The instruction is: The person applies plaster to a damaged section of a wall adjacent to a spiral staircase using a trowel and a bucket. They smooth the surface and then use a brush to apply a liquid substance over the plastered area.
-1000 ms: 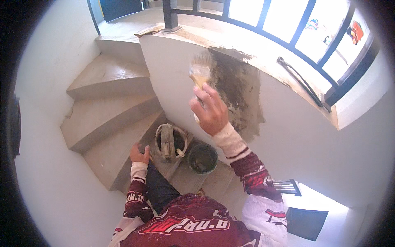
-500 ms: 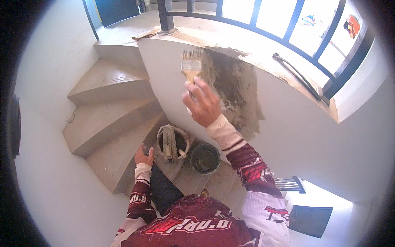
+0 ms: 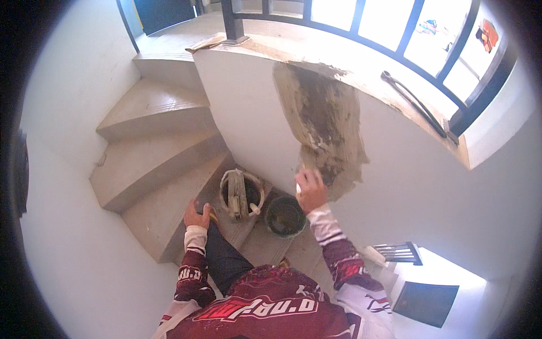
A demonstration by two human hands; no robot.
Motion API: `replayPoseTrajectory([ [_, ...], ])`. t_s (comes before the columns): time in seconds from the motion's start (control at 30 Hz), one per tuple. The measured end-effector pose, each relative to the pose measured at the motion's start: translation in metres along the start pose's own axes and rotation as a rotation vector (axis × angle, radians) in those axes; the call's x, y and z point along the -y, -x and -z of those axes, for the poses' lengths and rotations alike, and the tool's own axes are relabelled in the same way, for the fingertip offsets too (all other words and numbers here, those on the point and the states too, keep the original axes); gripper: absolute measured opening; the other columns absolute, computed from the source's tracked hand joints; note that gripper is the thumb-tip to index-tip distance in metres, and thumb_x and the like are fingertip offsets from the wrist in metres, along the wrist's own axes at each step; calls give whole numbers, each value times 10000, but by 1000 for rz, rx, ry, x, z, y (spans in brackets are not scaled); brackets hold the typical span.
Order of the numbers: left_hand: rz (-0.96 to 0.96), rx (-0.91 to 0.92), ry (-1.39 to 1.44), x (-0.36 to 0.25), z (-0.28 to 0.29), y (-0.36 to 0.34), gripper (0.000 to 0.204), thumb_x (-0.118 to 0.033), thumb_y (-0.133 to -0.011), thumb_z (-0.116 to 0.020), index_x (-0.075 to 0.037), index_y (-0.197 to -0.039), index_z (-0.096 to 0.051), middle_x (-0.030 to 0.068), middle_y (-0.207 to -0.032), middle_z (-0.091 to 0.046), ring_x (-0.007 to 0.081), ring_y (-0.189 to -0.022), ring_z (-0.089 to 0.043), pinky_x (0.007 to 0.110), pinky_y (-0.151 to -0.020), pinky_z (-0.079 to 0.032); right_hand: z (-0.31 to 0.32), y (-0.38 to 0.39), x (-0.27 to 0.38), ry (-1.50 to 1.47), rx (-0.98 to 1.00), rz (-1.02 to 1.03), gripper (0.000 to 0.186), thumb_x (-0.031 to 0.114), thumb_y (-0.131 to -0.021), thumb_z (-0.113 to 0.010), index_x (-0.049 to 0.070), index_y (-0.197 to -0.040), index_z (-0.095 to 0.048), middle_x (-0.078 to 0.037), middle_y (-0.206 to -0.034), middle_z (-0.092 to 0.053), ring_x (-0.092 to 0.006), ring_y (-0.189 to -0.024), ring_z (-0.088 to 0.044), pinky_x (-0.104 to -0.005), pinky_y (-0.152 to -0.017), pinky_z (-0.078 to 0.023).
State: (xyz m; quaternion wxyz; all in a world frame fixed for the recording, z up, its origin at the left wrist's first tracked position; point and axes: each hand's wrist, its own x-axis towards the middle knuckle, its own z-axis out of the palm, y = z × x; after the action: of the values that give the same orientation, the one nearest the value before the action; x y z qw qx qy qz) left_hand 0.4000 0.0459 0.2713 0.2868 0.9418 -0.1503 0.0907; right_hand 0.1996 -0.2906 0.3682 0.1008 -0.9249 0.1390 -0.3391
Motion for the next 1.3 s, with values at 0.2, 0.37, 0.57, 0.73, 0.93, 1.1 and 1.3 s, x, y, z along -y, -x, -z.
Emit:
replayPoseTrajectory([
  [0.2,5,38,31,2,-14,-5,594,-413,-795,-695,-53,-1244,-549,145,-1108,-659,331,-1048,-601,467,-924,-419,38,-119,28,-24,-283,286,246,23,-695,-638,112,-919,-586,-71,-1068,-585,-329,-1048,-557,-417,-849,-525],
  [0.37,-46,18,-7,-1,-17,-3,567,-416,-804,-702,-32,-1201,-574,164,-1070,-665,362,-1014,-622,448,-889,-471,46,-136,43,-23,-424,386,221,35,-706,-649,108,-906,-591,-77,-1080,-605,-338,-1073,-569,-413,-847,-531],
  [0.57,-33,6,13,11,-15,-2,579,-403,-806,-691,-35,-1234,-560,154,-1091,-663,346,-1024,-620,454,-919,-442,-7,-18,-24,45,-181,182,189,53,-698,-647,109,-877,-620,-79,-1089,-611,-333,-1086,-563,-437,-894,-505],
  [0.73,-2,47,6,9,-10,-5,579,-394,-814,-688,-32,-1245,-552,146,-1089,-664,337,-1036,-613,457,-932,-423,-3,19,-10,37,-128,53,185,51,-691,-653,115,-861,-623,-73,-1094,-610,-333,-1116,-552,-426,-907,-501],
  [0.93,-24,90,21,-5,-21,-10,589,-415,-813,-688,-39,-1244,-548,139,-1090,-662,340,-1053,-595,456,-945,-411,6,-49,14,-98,-170,294,227,30,-678,-656,113,-884,-609,-68,-1128,-598,-344,-1124,-551,-433,-931,-491],
  [1.1,-37,84,-19,-5,-21,-9,582,-417,-809,-691,-41,-1231,-553,137,-1097,-659,340,-1063,-591,457,-946,-412,-1,1,-42,-42,-163,165,234,36,-672,-669,99,-889,-611,-79,-1133,-604,-344,-1126,-557,-428,-927,-496],
  [1.3,23,94,21,8,-11,-5,584,-407,-807,-697,-50,-1243,-547,134,-1117,-651,333,-1069,-586,452,-938,-420,26,110,-65,32,-305,-145,229,0,-667,-669,90,-872,-623,-115,-1120,-598,-377,-1143,-545,-457,-949,-474],
])
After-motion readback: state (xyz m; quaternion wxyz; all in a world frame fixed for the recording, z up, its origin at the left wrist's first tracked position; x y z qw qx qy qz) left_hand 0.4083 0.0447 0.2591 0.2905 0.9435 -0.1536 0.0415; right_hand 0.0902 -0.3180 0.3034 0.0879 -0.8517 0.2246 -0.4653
